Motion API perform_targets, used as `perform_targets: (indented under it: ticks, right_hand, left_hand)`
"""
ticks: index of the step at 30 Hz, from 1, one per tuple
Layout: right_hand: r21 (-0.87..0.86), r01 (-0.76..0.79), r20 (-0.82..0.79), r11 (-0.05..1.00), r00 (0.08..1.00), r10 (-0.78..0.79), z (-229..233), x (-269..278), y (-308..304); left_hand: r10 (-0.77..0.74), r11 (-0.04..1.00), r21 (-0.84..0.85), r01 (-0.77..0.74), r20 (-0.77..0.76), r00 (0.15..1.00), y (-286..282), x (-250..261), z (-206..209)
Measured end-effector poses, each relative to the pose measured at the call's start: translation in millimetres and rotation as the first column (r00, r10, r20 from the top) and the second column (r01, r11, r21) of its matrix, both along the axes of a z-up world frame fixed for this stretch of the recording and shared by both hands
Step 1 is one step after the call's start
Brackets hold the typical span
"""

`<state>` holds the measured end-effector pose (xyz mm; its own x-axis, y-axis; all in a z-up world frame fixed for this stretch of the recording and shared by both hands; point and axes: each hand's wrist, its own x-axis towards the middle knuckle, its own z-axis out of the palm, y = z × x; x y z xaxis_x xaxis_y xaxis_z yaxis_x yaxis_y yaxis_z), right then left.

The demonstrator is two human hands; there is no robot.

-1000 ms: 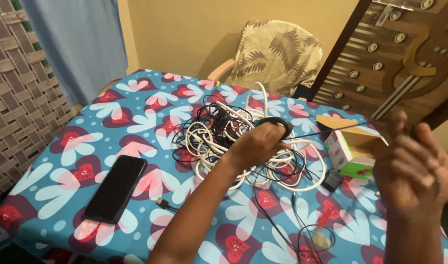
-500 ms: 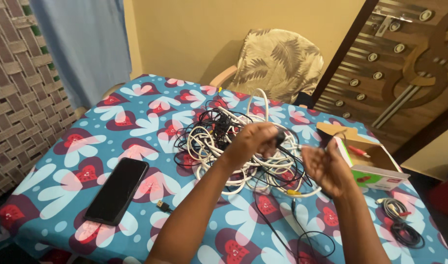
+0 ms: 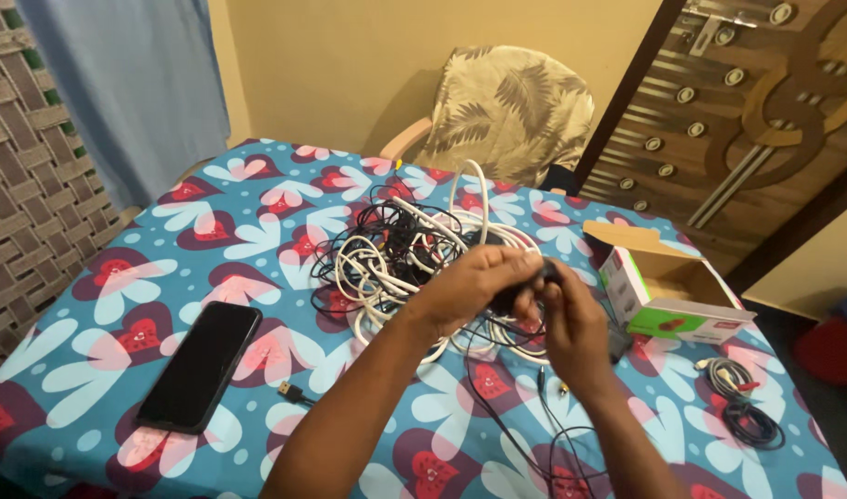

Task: The person untangles a pile of mixed cables on a table, separates them by type, and coils each one neatly. They handle black and white power cords, USB cables, and audio cables, placing the coiled bundles aside as they finish each one.

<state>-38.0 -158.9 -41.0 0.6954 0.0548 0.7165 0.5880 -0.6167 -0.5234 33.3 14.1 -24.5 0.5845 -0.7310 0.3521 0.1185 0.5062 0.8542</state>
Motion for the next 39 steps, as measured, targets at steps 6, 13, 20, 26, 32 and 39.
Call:
perform_targets:
  ticks: [6,13,20,26,32,39]
  right_hand:
    - [0.116,0.209,-0.152,0.971,0.97,-0.191,-39.2,10.5,17.6]
    - [-0.083,0.147,0.058,0.986,0.988,-0.142,-76.0,8.0,9.1]
    - [-0.204,0.069,-0.03,0.977,0.997,-0.076,-60.8,26.6,-24.2]
    - [0.793,-0.04,-0.581,0.608,0.248,0.775,-15.7,20.6,-41.4]
    - [0.846,0.042,-0.533,0.531,0.065,0.844,-44.0,-4.9,-26.9]
    - [0.993,-0.111,-0.034,0.029,-0.048,0.998,-35.8,-50.4,-42.5]
  left_hand:
    - [-0.02,0.967,-0.251,-0.043,-0.241,0.97,-14.7,10.8,-15.5]
    - [0.239,0.705,-0.585,-0.401,-0.337,0.911,17.7,34.1,2.5]
    - [0.662,0.428,-0.716,-0.551,-0.166,0.731,58.2,28.3,22.6]
    - [0.821,0.436,-0.679,-0.591,0.032,0.569,64.0,15.1,27.8]
    - [0.873,0.488,-0.525,-0.697,0.299,0.386,56.9,2.5,27.2]
    - [0.614,0.349,-0.437,-0.829,0.775,-0.15,32.5,46.3,-21.9]
